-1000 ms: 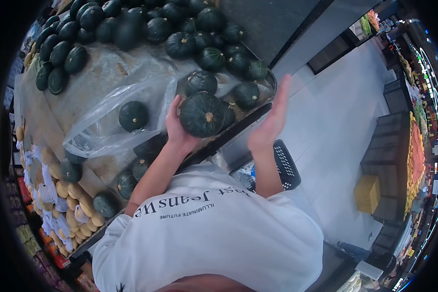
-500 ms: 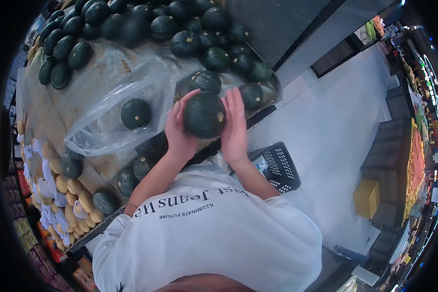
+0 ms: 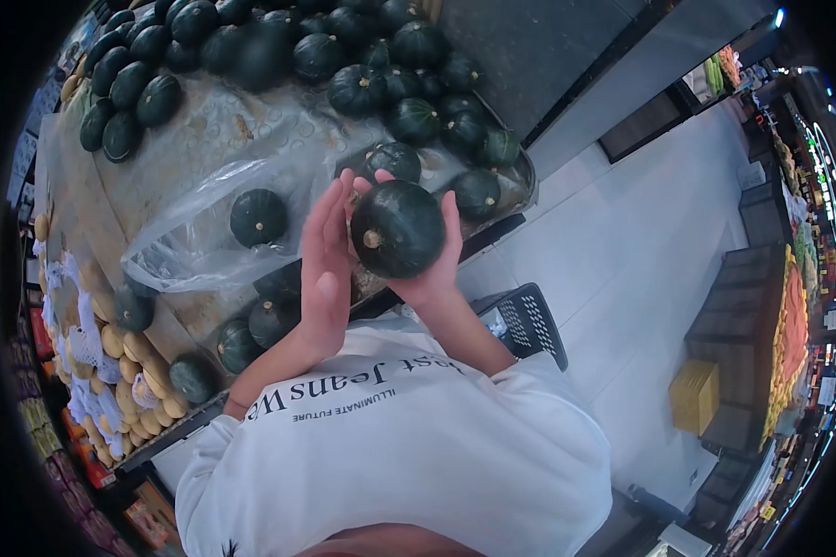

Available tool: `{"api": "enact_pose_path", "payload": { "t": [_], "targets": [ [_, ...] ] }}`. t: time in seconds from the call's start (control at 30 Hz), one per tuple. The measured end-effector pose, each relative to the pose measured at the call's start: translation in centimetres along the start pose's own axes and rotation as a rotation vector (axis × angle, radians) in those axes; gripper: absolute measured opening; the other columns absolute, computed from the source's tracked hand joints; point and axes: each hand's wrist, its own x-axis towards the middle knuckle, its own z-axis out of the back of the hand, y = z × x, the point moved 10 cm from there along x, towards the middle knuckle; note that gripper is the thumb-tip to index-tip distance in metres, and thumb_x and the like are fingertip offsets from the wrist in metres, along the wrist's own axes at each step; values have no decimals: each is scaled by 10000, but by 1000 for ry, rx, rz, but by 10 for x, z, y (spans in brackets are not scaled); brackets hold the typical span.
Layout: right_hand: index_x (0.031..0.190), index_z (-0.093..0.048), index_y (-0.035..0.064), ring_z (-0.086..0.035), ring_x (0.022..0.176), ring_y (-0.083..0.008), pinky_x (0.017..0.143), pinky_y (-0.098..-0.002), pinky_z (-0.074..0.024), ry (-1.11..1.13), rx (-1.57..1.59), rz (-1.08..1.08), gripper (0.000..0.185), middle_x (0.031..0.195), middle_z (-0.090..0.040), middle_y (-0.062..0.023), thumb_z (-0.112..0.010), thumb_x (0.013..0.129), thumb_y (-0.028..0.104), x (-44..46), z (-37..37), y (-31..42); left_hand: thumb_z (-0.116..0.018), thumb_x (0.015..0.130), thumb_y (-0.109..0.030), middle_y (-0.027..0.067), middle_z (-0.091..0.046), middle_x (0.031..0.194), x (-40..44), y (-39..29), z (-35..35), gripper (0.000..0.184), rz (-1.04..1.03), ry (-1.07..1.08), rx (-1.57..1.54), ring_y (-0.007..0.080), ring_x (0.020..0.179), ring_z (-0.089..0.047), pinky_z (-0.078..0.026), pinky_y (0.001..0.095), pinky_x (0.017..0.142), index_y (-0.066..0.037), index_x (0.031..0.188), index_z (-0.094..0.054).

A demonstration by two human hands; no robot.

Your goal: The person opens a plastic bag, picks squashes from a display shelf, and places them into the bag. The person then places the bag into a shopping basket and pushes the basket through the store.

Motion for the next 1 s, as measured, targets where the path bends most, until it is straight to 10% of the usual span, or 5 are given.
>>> {"api": "enact_pose_path", "payload": {
  "t": [0.57, 0.77, 1.0],
  "targets": [
    [1419, -287, 111, -252, 1337, -395, 1088, -566, -187, 34, 69, -47, 704, 1466, -274, -145, -372, 887, 565, 1, -14, -3, -468, 882, -331, 269, -149, 1478, -4, -19, -12, 748, -172, 87, 112, 348, 1382, -166, -138, 422, 1109, 65, 1420, -131],
    [1426, -271, 104, -348, 1295, -308, 1059, -434, -313, 10, -167, 173, 712, 1427, -339, -138, -228, 912, 595, 1, -50, 7, -420, 885, -486, 232, -63, 1500, -3, -18, 5, 849, -197, -65, 4, 312, 1399, -91, -71, 423, 1120, 31, 1434, -29],
    [1447, -184, 109, -283, 1327, -380, 1092, -512, -240, -38, -346, 583, 699, 1473, -233, -178, -222, 920, 567, -10, -73, 24, -357, 864, -570, 155, -111, 1518, -2, -27, 14, 832, 14, -133, -205, 262, 1384, -182, -149, 396, 1114, -55, 1459, -89]
  ]
}}
